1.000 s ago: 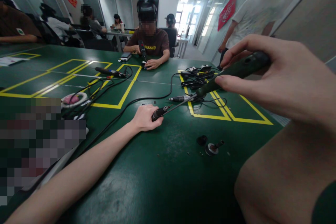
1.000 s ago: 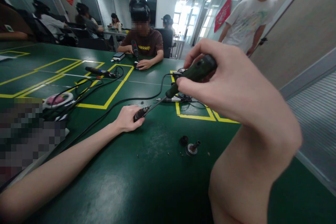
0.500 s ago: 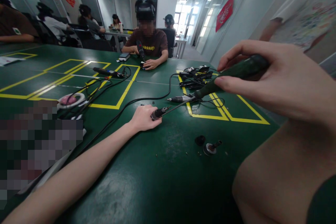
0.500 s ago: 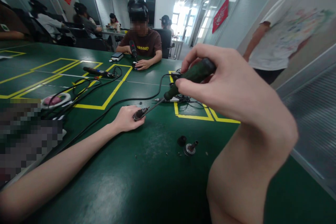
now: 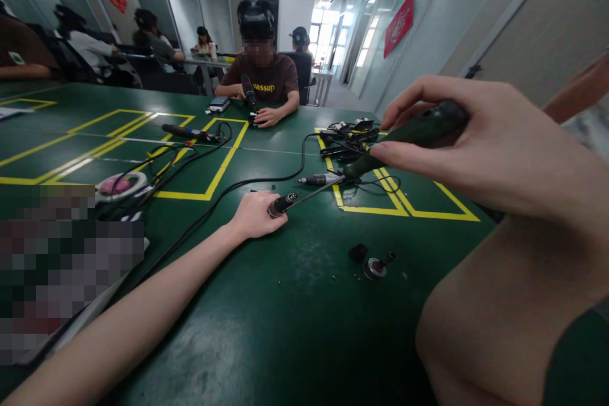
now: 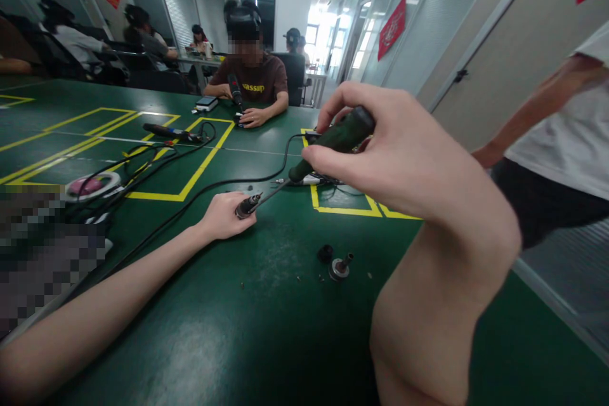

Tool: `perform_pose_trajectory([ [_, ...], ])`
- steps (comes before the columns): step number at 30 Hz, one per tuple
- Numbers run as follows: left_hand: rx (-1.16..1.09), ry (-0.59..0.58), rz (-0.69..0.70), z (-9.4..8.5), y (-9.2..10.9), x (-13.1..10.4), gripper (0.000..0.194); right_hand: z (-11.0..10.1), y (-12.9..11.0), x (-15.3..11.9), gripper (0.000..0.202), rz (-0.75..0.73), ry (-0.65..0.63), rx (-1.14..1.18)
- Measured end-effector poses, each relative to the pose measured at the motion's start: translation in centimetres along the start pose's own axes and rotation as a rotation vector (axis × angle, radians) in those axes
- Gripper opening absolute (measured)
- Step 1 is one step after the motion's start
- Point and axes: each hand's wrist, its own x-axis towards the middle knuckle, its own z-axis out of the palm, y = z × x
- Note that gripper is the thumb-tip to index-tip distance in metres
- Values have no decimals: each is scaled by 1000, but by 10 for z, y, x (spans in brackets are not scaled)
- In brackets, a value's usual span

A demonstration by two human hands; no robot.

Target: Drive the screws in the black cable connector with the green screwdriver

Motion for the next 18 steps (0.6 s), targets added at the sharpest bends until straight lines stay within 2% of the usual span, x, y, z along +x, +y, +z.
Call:
perform_pose_trajectory([
  [4, -1, 7, 0, 0, 0, 0, 16, 2, -1, 2, 69, 97, 24, -32],
  [6, -3, 12, 1, 0, 0, -1, 17, 2, -2, 2, 66, 95, 6, -18],
  [11, -14, 10, 1, 0, 0, -1, 18, -1, 0, -1, 43, 16, -3, 30],
  [18, -27, 1, -3, -1, 1, -1, 18, 1, -2, 0, 66, 123, 2, -31],
])
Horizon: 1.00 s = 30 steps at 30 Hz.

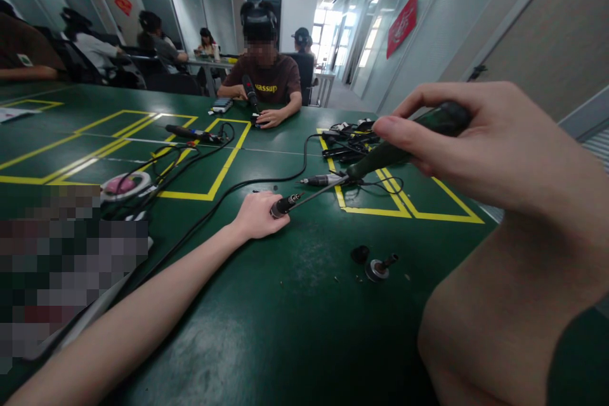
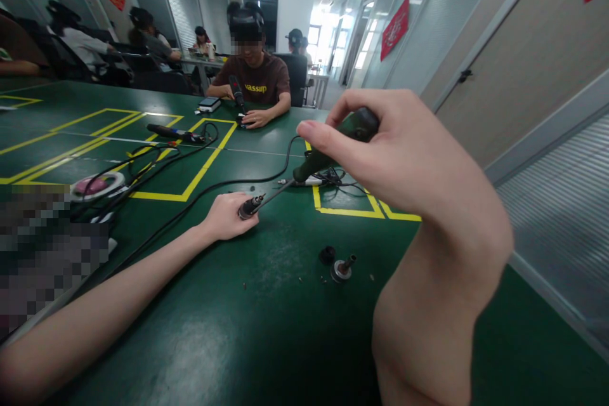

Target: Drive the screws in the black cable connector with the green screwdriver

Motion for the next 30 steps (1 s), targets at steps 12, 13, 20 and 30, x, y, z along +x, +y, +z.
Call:
perform_pose_trajectory([
  [12, 23, -27, -7, 2, -1, 0, 17, -1, 9, -2, 53, -64, -15, 10],
  [13, 22, -25, -6, 2, -1, 0, 17, -1, 8, -2, 56, -47, -12, 12],
  [20, 30, -20, -14, 2, 0, 0, 18, -5, 1, -6, 12, -113, -26, 73],
  [30, 37, -19, -27, -1, 2, 0, 17, -1, 4, -6, 34, 7, -49, -22],
])
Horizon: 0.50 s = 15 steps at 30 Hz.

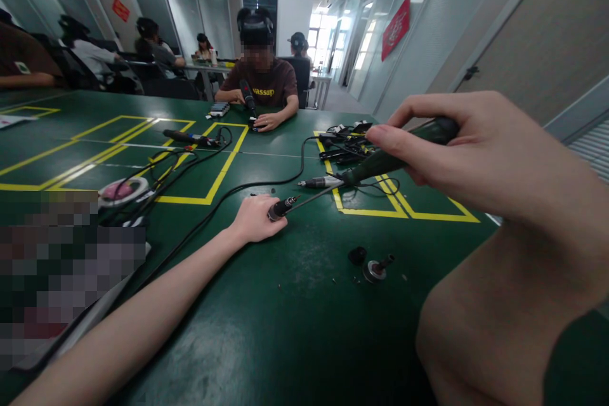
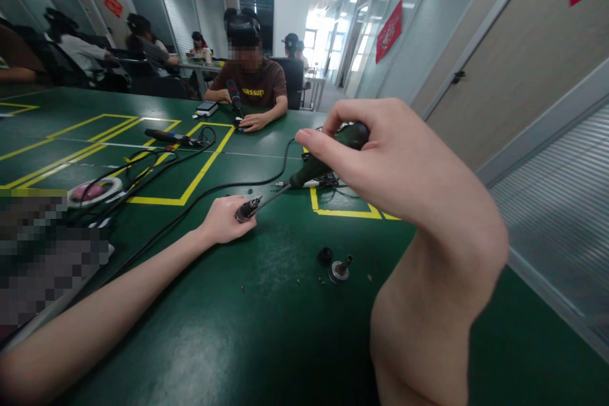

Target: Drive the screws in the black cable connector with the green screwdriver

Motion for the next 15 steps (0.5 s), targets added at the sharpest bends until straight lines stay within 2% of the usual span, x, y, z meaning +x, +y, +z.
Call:
perform_pose_trajectory([
  [6, 18, 10, 1, 2, 0, 0, 15, -3, -1, -3, 11, -132, 16, 3],
  [9, 20, 11, 2, 3, 0, 0, 15, -4, -1, -2, 14, -133, 11, -28],
  [13, 18, 11, -1, 2, 0, 0, 16, -1, -2, 1, 39, -23, -1, -62],
  [15, 17, 14, 0, 2, -1, 0, 16, -1, -2, 1, 40, -10, -9, -63],
])
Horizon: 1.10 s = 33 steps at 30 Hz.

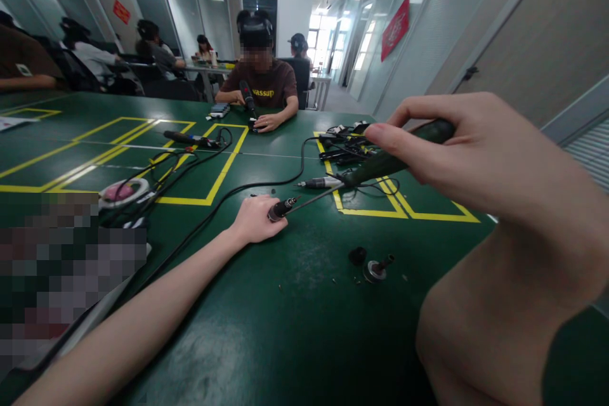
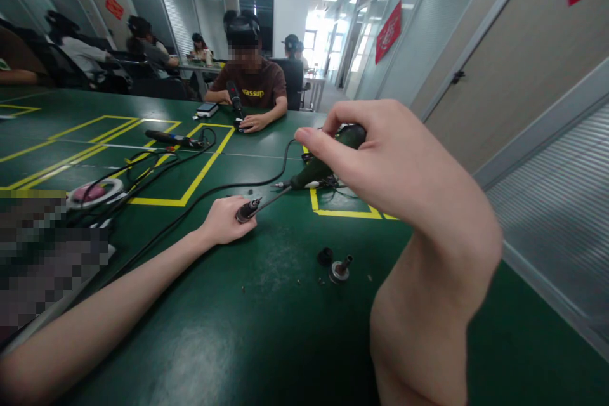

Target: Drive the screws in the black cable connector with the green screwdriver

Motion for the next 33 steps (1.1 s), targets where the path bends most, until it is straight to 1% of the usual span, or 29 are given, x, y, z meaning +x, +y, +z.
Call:
perform_pose_trajectory([
  [5, -1, 2, -7, 1, 0, 0, 17, -3, 1, -3, 17, -68, -1, 64],
  [7, 3, -2, -9, 0, 1, 0, 18, -3, 3, -4, 13, -99, 13, 55],
  [10, 12, -9, -7, -2, 2, 1, 19, 0, 6, -3, 16, -117, 38, 29],
  [15, 4, -5, -5, -5, 3, 1, 19, 2, 8, -1, 36, -93, 38, -13],
  [17, 2, 0, -11, -4, 2, 0, 19, 1, 7, -1, 33, -92, 23, -2],
  [21, 13, 14, -31, -2, 0, 1, 22, -4, 4, -2, 17, -125, -19, 51],
  [23, 18, 17, -33, -2, 0, 1, 23, -5, 3, -4, 14, -145, -35, 61],
  [26, 24, 21, -29, -2, 0, 2, 23, -5, 3, -4, 17, -163, -32, 50],
  [28, 34, 23, -24, -3, 0, 2, 23, -3, 3, -3, 22, -137, 2, 33],
  [30, 53, 25, -26, -4, 1, 2, 24, -1, 3, -1, 29, -71, 22, 14],
  [33, 79, 38, -38, -5, 1, 2, 25, 1, 3, 1, 35, 10, -9, 1],
])
